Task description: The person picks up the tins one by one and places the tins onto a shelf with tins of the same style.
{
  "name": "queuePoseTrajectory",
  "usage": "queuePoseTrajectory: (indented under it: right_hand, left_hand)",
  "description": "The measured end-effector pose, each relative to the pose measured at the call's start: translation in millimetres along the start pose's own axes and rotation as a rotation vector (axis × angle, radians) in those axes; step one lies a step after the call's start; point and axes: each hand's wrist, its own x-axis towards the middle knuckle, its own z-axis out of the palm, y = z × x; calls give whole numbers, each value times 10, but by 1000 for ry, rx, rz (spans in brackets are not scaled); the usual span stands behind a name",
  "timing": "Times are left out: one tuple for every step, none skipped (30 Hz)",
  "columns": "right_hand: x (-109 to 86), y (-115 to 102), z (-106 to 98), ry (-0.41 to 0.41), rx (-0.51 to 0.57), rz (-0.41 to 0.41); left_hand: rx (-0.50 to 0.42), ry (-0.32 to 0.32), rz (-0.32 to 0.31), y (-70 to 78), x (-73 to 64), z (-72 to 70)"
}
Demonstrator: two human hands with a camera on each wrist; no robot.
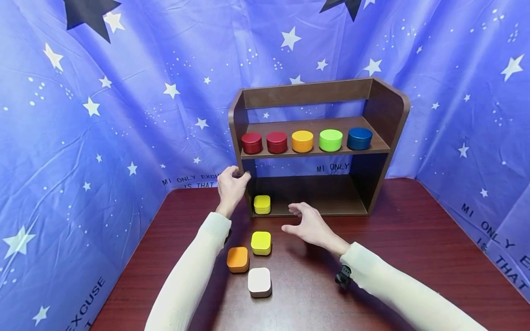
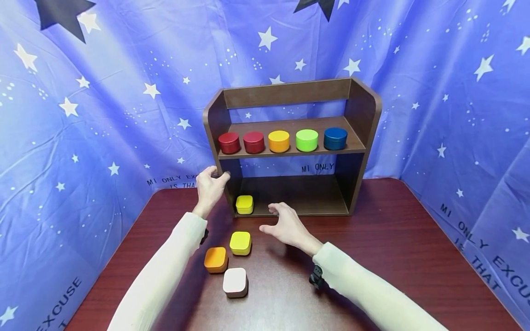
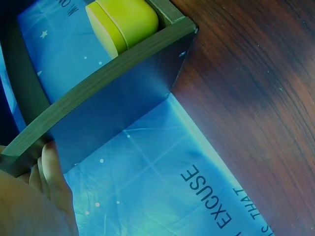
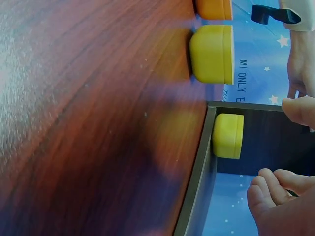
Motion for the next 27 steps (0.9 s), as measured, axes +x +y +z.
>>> queuePoseTrajectory:
  right_hand:
    - [1, 5, 16, -2, 0, -4]
    - [2, 9, 31, -3, 5, -6]
    - [2, 15, 47, -5, 6, -10]
    - [2, 18, 59, -8, 14, -8]
    - [2, 24, 73, -9, 11, -12]
    - [2, 29, 85, -13, 13, -12]
    - [3, 33, 99, -16, 12, -16]
    - [5, 37, 111, -18, 11, -20]
    - [6, 39, 124, -19, 8, -24]
    - [7, 38, 132, -20, 8, -25]
    - [7, 36, 143, -22, 6, -28]
    - [8, 31, 152, -27, 7, -30]
    - [8, 28, 162, -31, 8, -31]
    - [6, 24, 170, -36, 10, -31]
    - [5, 19, 178, -42, 15, -32]
    - [4, 15, 188, -49, 18, -35]
    - [4, 11, 201, -54, 21, -41]
    - [3, 8, 214, -60, 24, -47]
    - [3, 4, 227, -63, 26, -51]
    - [1, -1, 238, -66, 32, -55]
    - [-1, -6, 249, -68, 38, -59]
    - [-3, -10, 262, -69, 39, -62]
    - [-6, -14, 274, -72, 44, -64]
    - [-10, -15, 285, -76, 44, -67]
    - [-12, -16, 298, -81, 46, -70]
    - [-14, -16, 310, -87, 47, -73]
    - [-15, -15, 324, -92, 45, -77]
  left_hand:
    - [-1, -4, -2, 4, 0, -1]
    - [-2, -6, -4, 6, 0, -1]
    - [-3, -8, -6, 11, -1, -1]
    - [-4, -9, -8, 14, -1, 0]
    - [-6, -9, -9, 17, -2, 0]
    - [-8, -9, -10, 19, -3, 1]
    - [-4, -6, -8, 19, -3, 3]
    - [0, -1, -6, 21, -2, 5]
    - [4, 2, -3, 22, -1, 7]
    - [9, 5, 2, 22, 1, 10]
    - [12, 6, 5, 23, 4, 13]
    - [18, 9, 9, 26, 6, 13]
    - [21, 11, 11, 27, 8, 14]
    - [19, 9, 11, 30, 10, 14]
    - [19, 8, 11, 30, 11, 14]
    - [17, 9, 10, 32, 13, 13]
    - [15, 10, 9, 33, 13, 11]
    - [17, 11, 9, 33, 13, 9]
    - [15, 11, 7, 30, 13, 9]
    - [17, 10, 5, 28, 13, 8]
    - [18, 9, 4, 26, 11, 7]
    - [17, 7, 3, 24, 9, 6]
    - [19, 6, 1, 22, 7, 5]
    - [19, 5, -2, 19, 4, 5]
    - [19, 3, -6, 17, 2, 4]
    - [21, 3, -9, 16, -1, 4]
    - [21, 4, -12, 14, -3, 3]
